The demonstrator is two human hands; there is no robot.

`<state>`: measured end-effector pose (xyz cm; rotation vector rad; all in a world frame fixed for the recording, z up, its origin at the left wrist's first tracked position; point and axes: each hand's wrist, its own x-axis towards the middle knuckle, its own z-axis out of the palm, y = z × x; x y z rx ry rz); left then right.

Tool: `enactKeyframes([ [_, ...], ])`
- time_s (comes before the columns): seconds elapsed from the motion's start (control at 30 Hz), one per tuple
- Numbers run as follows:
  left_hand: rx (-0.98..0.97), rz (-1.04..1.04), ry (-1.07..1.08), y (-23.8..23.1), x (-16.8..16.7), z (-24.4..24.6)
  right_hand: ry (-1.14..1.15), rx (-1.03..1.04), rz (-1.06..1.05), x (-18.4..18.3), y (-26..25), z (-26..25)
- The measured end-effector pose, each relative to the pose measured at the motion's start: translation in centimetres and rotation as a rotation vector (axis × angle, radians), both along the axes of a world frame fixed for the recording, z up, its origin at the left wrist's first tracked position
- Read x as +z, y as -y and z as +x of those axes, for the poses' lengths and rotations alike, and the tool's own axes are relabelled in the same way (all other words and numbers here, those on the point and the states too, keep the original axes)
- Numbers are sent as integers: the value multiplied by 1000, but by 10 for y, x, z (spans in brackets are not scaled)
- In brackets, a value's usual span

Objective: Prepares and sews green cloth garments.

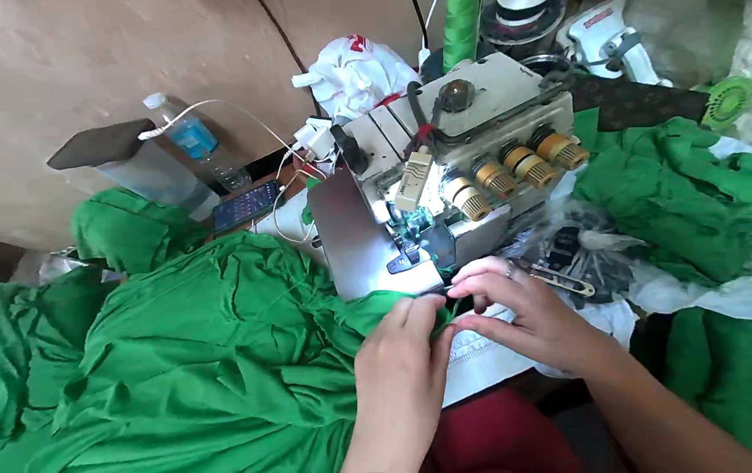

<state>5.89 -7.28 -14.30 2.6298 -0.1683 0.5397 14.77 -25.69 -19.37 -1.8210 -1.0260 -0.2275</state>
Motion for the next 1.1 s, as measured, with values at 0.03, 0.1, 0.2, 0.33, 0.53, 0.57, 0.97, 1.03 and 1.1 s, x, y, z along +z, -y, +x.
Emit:
enactKeyframes([
  [0.03,9,31,16,-1,-2,-3,1,-73,-48,-2,10,-2],
  [0.1,5,18,55,-7,-3,-9,19,-269,-136,-10,34,1],
  [0.2,-37,-101,117,-13,-1,-18,7,-463,-319,-17,63,8],
  [0.33,-126,-370,143,-16,1,-23,-68,-472,-452,-26,73,11],
  [0.53,-149,-813,38,-18,-1,-30,-57,-473,-461,-27,69,14],
  [0.57,-140,-879,14,-18,-1,-30,-51,-483,-457,-25,69,14],
  [0.97,-129,-1125,-179,-15,-1,-38,6,-455,-322,16,38,-13],
  [1.03,-122,-1080,-187,-12,-1,-39,25,-305,-311,25,20,-30],
  [1.1,-123,-1020,-191,-9,-1,-39,119,-207,-289,28,2,-43],
])
